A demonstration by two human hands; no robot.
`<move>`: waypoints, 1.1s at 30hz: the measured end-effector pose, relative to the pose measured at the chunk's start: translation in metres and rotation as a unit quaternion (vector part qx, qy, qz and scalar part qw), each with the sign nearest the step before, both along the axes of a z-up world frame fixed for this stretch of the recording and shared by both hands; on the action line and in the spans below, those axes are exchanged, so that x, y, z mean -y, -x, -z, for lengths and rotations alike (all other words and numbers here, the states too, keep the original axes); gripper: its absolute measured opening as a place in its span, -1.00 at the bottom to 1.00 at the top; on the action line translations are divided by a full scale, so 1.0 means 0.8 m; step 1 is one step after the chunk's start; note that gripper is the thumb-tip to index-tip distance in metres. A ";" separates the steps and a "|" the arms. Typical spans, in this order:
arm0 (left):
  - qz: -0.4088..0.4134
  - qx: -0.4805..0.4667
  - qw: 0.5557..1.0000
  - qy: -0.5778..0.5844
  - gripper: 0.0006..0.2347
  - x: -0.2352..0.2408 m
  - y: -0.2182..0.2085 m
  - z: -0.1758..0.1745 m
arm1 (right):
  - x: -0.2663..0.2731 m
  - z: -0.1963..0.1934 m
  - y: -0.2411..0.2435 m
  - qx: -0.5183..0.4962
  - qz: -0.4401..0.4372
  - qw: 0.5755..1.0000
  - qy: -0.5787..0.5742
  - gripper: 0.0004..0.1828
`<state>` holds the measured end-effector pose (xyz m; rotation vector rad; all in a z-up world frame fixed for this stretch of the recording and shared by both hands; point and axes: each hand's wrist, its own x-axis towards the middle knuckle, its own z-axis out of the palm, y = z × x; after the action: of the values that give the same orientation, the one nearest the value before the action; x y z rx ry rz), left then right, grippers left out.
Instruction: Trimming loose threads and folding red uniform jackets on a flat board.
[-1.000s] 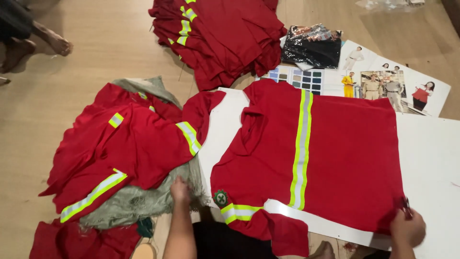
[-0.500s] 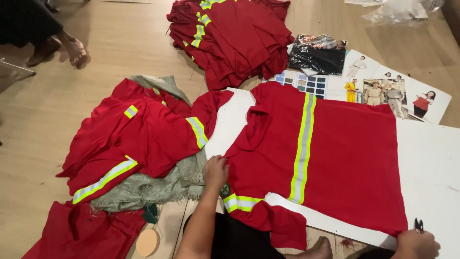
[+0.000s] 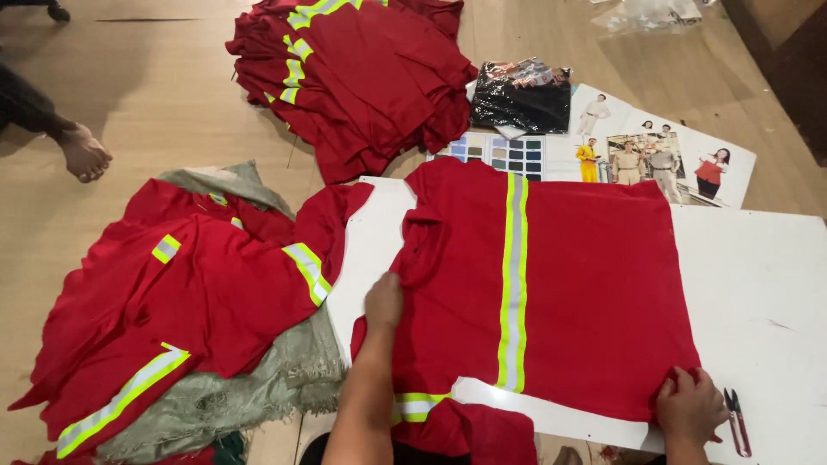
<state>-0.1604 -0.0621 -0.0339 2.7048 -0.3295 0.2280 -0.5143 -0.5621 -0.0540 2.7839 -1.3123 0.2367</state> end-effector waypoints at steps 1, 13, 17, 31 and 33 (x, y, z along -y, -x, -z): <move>-0.001 -0.002 1.000 -0.001 -0.88 -0.015 -0.022 0.024 | 0.001 0.000 -0.001 -0.002 -0.001 1.000 -0.001 -0.71; -0.292 -0.310 0.873 0.238 -0.38 -0.141 0.038 0.019 | -0.036 -0.101 -0.021 -0.102 0.087 0.991 -0.001 -0.67; -0.269 -0.248 0.903 0.224 -0.54 -0.136 0.106 0.012 | -0.006 -0.080 -0.011 -0.044 0.150 0.981 -0.117 -0.42; -0.078 0.025 0.997 0.009 -0.64 -0.059 0.198 -0.085 | 0.055 -0.034 0.051 0.035 0.106 0.942 -0.316 -0.28; 0.100 0.057 0.990 0.075 -0.56 -0.016 0.215 -0.075 | 0.069 0.006 0.066 0.218 0.100 0.922 -0.304 -0.54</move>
<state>-0.3325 -0.0493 0.0262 2.4945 -0.5902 0.3350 -0.5672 -0.6169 -0.0589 3.1638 -2.0721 0.5489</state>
